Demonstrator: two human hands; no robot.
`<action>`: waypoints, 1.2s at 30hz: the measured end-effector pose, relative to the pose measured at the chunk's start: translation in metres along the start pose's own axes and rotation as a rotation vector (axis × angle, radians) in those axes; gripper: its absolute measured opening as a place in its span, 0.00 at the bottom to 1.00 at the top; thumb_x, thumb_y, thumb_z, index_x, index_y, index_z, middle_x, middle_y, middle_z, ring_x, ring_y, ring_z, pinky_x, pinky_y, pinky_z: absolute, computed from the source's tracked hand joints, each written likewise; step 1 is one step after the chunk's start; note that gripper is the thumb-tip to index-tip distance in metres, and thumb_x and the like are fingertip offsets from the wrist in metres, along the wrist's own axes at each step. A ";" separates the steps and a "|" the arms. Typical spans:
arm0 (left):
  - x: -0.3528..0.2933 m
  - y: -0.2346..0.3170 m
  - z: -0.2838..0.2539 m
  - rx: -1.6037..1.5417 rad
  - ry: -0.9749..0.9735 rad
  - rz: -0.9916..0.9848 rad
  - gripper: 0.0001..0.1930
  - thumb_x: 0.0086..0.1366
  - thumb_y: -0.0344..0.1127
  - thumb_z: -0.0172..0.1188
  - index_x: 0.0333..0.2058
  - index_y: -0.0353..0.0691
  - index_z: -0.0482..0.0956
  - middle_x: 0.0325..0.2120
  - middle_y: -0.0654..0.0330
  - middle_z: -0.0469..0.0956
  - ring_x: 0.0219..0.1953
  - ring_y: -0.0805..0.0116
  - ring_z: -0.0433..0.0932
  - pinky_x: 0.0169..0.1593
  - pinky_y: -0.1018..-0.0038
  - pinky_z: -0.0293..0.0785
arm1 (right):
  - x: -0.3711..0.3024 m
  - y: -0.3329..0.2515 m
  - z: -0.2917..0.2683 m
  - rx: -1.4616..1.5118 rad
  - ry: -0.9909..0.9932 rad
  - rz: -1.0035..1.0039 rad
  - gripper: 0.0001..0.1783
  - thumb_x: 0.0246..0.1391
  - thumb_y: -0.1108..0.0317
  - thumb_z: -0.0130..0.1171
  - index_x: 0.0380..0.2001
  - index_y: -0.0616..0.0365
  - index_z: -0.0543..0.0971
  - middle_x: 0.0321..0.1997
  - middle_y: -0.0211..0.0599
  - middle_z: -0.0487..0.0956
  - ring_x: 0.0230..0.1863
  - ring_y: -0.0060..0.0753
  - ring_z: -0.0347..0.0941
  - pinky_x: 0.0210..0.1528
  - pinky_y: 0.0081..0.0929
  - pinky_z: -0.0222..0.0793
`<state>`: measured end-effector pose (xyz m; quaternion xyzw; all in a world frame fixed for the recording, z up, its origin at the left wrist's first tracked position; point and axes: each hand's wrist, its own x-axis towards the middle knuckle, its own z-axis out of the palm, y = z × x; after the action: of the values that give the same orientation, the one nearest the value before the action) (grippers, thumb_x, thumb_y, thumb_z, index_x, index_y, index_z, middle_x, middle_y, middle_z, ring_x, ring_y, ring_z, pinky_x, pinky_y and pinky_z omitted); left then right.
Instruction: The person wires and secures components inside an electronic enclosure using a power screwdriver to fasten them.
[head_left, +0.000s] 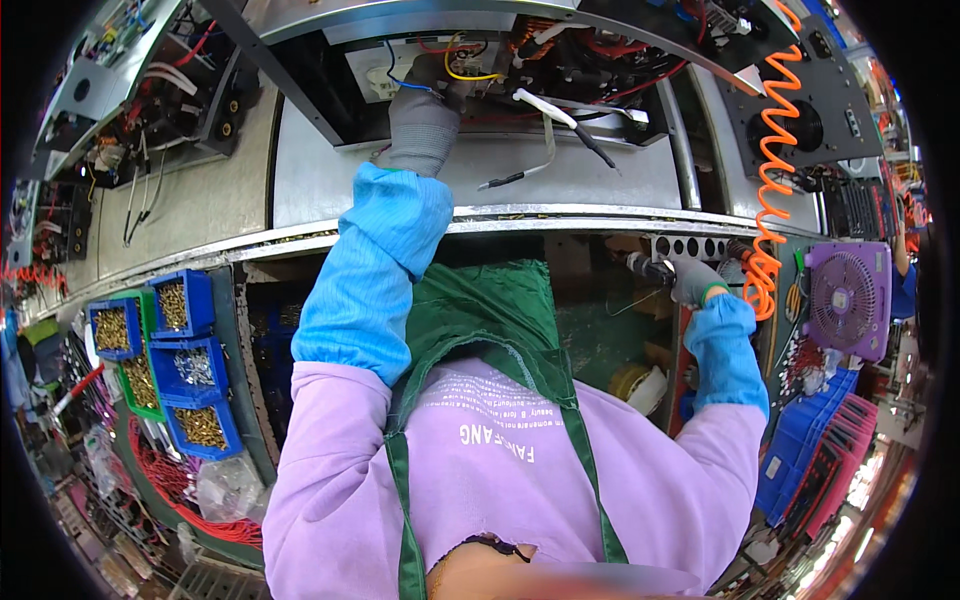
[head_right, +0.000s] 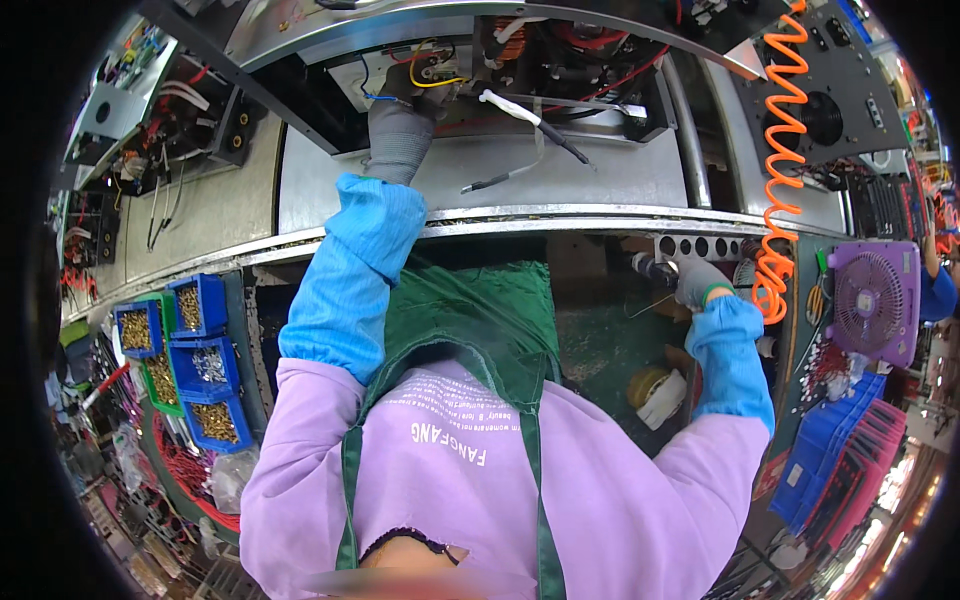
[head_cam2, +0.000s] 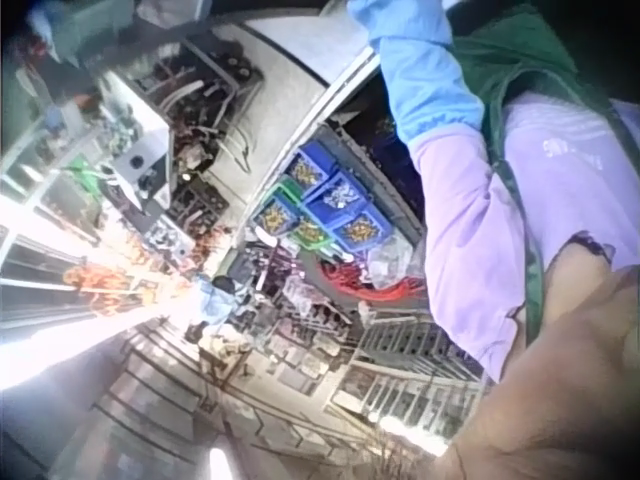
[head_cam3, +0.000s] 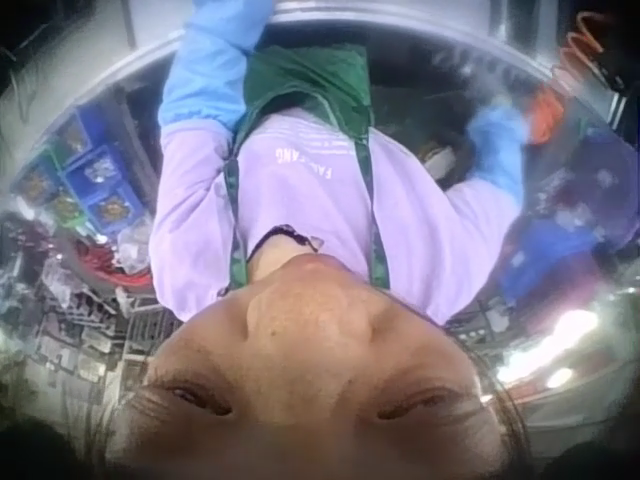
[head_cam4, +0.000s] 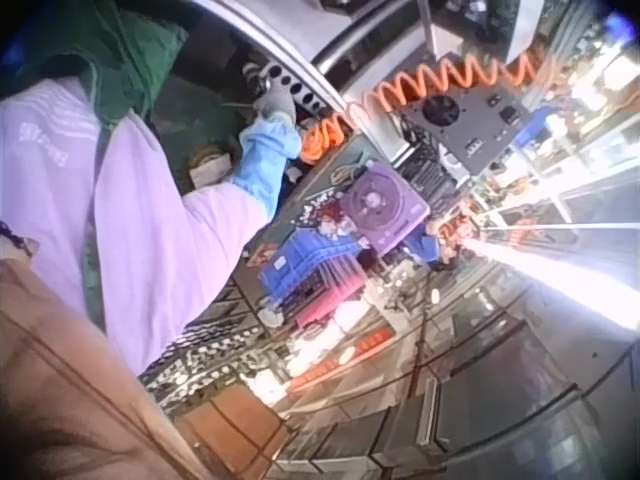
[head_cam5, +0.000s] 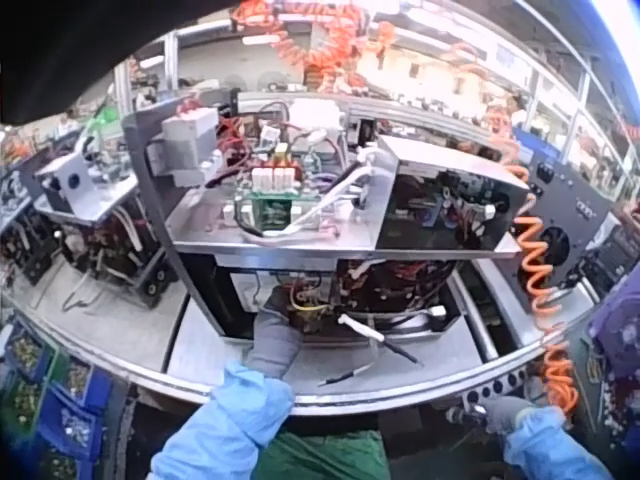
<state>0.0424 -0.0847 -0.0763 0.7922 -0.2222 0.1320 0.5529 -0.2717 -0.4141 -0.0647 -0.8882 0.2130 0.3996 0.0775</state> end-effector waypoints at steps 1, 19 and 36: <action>0.000 0.004 0.001 0.017 -0.011 -0.009 0.17 0.56 0.29 0.64 0.44 0.40 0.71 0.31 0.56 0.79 0.31 0.66 0.80 0.30 0.74 0.76 | -0.016 0.002 -0.003 -0.112 0.025 0.030 0.23 0.37 0.76 0.58 0.43 0.58 0.74 0.28 0.46 0.77 0.29 0.43 0.74 0.31 0.35 0.70; 0.000 -0.004 0.009 0.067 0.064 0.075 0.13 0.58 0.35 0.62 0.41 0.42 0.73 0.24 0.57 0.78 0.23 0.65 0.78 0.26 0.72 0.72 | -0.077 -0.156 0.055 1.555 0.170 -0.222 0.36 0.46 0.65 0.55 0.61 0.55 0.59 0.38 0.34 0.72 0.28 0.24 0.73 0.19 0.18 0.67; -0.003 0.023 -0.005 0.113 0.093 0.117 0.17 0.54 0.39 0.64 0.39 0.42 0.70 0.30 0.52 0.78 0.34 0.50 0.78 0.33 0.64 0.74 | -0.088 -0.217 0.021 1.741 0.069 -0.615 0.49 0.46 0.66 0.56 0.68 0.39 0.42 0.28 0.39 0.72 0.18 0.27 0.70 0.20 0.23 0.72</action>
<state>0.0281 -0.0860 -0.0570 0.8009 -0.2342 0.2129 0.5083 -0.2424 -0.1847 -0.0201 -0.5454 0.1951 0.0336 0.8145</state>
